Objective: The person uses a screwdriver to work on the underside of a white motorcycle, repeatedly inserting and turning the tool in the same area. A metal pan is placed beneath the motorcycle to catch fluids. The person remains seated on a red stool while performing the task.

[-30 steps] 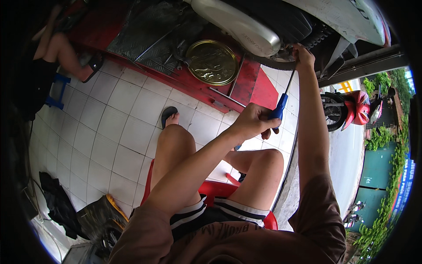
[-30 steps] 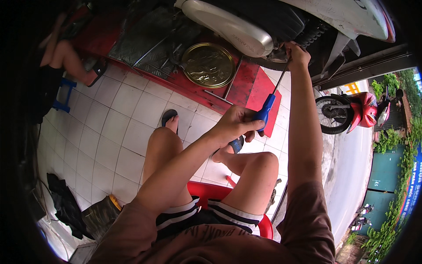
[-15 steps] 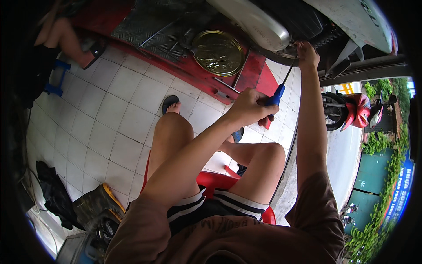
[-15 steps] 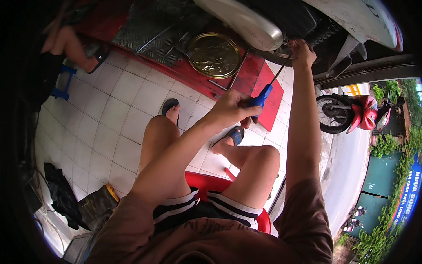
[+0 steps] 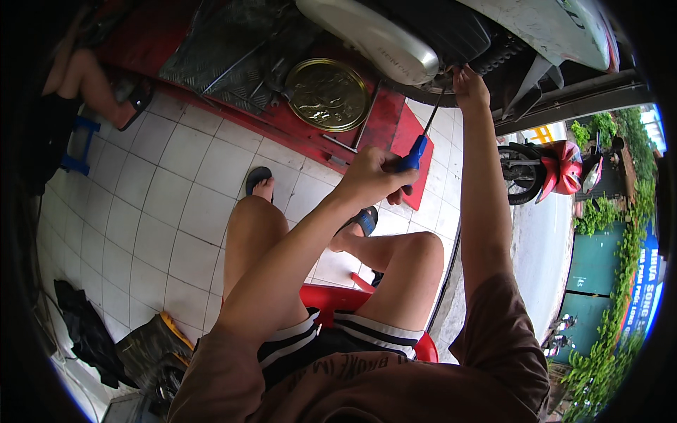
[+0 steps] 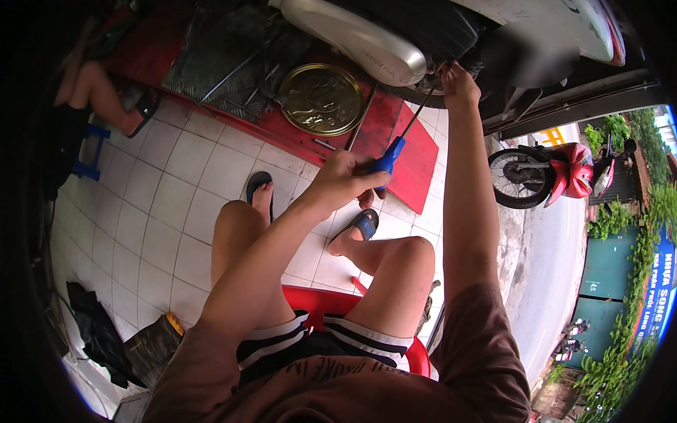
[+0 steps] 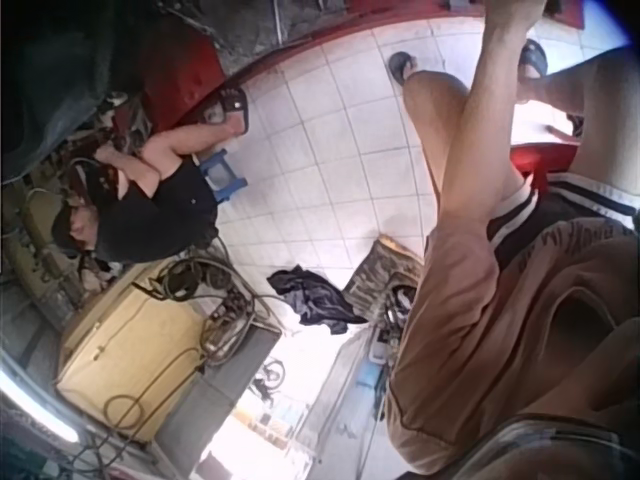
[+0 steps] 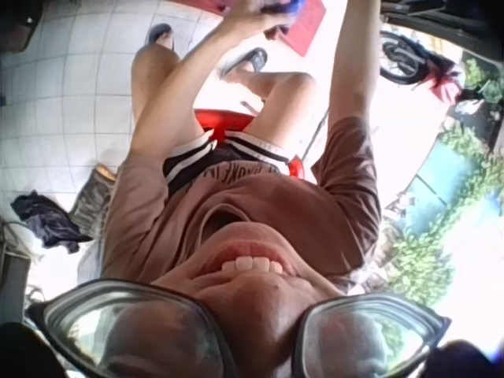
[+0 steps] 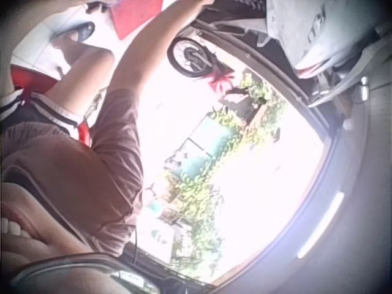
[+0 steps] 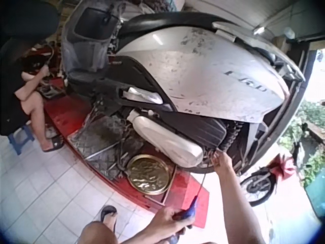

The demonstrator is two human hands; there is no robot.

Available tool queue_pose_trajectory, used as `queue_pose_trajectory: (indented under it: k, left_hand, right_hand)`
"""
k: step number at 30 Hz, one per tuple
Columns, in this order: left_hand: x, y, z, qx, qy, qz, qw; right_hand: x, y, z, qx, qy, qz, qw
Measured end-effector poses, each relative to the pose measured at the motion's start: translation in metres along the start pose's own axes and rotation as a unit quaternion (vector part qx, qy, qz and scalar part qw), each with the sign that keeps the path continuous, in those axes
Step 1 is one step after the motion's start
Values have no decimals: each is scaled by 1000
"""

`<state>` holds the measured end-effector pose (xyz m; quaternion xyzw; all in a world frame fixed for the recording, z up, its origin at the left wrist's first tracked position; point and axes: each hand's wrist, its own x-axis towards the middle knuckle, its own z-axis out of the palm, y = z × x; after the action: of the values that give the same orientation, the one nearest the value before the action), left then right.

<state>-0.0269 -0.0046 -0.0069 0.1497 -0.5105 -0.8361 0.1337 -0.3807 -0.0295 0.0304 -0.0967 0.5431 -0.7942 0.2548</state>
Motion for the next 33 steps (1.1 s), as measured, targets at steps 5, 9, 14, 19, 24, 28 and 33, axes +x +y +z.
queue_pose_trajectory:
  k: [5, 9, 14, 19, 24, 28, 33]
  left_hand:
    - [3, -3, -2, -17, 5, 9, 1000]
    - [-4, -1, -12, 2, 62, 0, 998]
    - [7, -13, -9, 156, 181, -23, 971]
    - [0, -16, -30, 204, 236, -87, 946]
    - [-7, -6, -36, 287, 251, -127, 916]
    - [-6, -11, -35, 366, 283, -86, 882]
    - [-13, -6, -27, 442, 196, -77, 872]
  right_hand:
    - [2, -7, -9, -28, -15, 8, 999]
    - [-37, 21, -20, -4, 40, -2, 999]
    - [-40, 122, -88, -78, 64, 135, 986]
    - [-57, 233, -40, -61, -36, 273, 959]
    - [-56, 258, -26, 20, -11, 307, 951]
    - [-83, 240, -20, -4, 5, 332, 943]
    - [-171, 177, -38, -112, -206, 273, 933]
